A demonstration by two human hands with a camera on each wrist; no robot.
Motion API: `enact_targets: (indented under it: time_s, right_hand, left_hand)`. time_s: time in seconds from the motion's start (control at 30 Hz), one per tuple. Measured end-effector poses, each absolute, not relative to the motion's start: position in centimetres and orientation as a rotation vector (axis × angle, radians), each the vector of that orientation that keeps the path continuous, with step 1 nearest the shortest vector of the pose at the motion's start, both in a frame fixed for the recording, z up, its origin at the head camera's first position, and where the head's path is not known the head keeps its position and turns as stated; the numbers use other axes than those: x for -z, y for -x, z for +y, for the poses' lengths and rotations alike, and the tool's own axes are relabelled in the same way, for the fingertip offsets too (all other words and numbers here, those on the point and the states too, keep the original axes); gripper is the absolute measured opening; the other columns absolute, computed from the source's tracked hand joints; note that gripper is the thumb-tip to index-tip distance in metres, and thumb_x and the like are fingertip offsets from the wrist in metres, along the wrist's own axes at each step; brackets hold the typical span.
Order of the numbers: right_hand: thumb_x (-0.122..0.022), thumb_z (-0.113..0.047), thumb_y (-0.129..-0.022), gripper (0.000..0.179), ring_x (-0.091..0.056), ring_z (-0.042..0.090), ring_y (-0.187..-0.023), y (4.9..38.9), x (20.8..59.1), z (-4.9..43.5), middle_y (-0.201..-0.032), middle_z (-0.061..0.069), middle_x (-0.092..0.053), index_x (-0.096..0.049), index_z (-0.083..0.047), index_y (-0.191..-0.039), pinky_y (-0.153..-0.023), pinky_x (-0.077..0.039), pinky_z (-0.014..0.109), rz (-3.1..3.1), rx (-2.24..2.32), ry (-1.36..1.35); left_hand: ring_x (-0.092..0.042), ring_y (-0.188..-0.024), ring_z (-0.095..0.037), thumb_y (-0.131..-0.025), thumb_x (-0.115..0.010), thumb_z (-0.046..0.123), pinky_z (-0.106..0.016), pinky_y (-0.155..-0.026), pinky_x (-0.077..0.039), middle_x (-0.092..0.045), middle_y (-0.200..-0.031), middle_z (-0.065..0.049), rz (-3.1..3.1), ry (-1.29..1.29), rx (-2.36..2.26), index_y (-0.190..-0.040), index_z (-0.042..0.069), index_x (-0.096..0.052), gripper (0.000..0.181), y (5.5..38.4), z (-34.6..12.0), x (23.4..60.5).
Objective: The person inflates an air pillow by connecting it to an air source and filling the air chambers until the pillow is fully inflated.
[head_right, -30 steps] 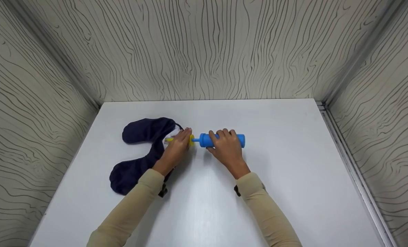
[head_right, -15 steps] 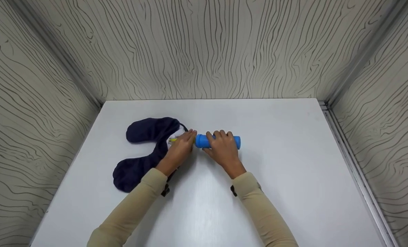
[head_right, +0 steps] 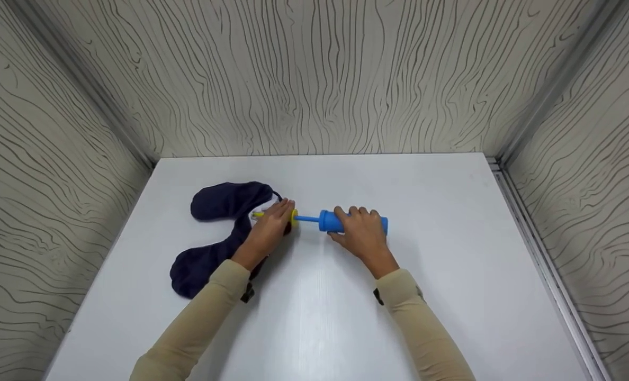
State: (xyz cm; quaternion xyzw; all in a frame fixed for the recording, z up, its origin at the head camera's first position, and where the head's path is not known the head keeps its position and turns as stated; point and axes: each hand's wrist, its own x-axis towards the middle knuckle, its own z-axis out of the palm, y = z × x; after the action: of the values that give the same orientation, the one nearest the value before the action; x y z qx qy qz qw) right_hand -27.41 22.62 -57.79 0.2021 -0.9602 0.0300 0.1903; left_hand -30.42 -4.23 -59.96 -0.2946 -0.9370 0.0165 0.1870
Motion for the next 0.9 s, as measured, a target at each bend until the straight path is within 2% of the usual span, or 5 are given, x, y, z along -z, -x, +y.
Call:
enact_targets:
  time_s: [0.13, 0.37, 0.53, 0.67, 0.9]
  right_hand:
    - [-0.085, -0.057, -0.085, 0.065, -0.076, 0.038, -0.094, 27.2, 57.5, 23.8, -0.108, 0.018, -0.077, -0.069, -0.014, -0.131, -0.077, -0.065, 0.056, -2.719, -0.075, -0.552]
    - [-0.087, -0.057, -0.082, 0.069, -0.076, 0.040, -0.090, 27.0, 57.2, 25.6, -0.107, 0.020, -0.077, -0.069, -0.009, -0.127, -0.075, -0.065, 0.056, -2.779, -0.096, -0.490]
    - [-0.095, -0.045, -0.077, 0.064, -0.077, 0.040, -0.084, 27.0, 57.2, 26.3, -0.104, 0.020, -0.078, -0.071, -0.007, -0.123, -0.072, -0.066, 0.055, -2.762, -0.081, -0.486]
    - [-0.095, -0.037, -0.077, 0.059, -0.076, 0.039, -0.081, 27.0, 57.1, 25.8, -0.103, 0.020, -0.079, -0.071, -0.006, -0.121, -0.071, -0.066, 0.054, -2.735, -0.038, -0.509]
    - [-0.097, -0.037, -0.075, 0.062, -0.076, 0.038, -0.082, 27.1, 56.7, 24.3, -0.103, 0.019, -0.079, -0.071, -0.005, -0.122, -0.075, -0.066, 0.053, -2.720, 0.009, -0.534]
  left_hand:
    - [-0.062, -0.140, -0.028, -0.097, -0.068, -0.004, -0.037, -0.122, -0.047, -0.068, -0.144, -0.014, -2.633, 0.818, 0.005, -0.144, -0.002, -0.061, 0.047, 30.7, -5.0, 60.0]
    - [-0.060, -0.142, -0.026, -0.100, -0.059, -0.009, -0.035, -0.124, -0.044, -0.066, -0.147, -0.014, -2.690, 0.766, -0.058, -0.147, 0.001, -0.060, 0.048, 30.9, -6.1, 59.9]
    - [-0.063, -0.139, -0.026, -0.100, -0.060, -0.008, -0.035, -0.122, -0.046, -0.069, -0.144, -0.012, -2.679, 0.749, -0.043, -0.146, 0.001, -0.061, 0.046, 30.7, -6.2, 60.1]
    - [-0.068, -0.133, -0.023, -0.100, -0.061, -0.007, -0.036, -0.117, -0.051, -0.072, -0.140, -0.010, -2.656, 0.745, -0.082, -0.142, 0.000, -0.063, 0.043, 30.4, -5.5, 59.9]
    - [-0.068, -0.132, -0.024, -0.102, -0.055, -0.006, -0.040, -0.114, -0.054, -0.071, -0.140, -0.013, -2.716, 0.751, -0.061, -0.141, -0.004, -0.061, 0.039, 29.8, -3.9, 58.9]
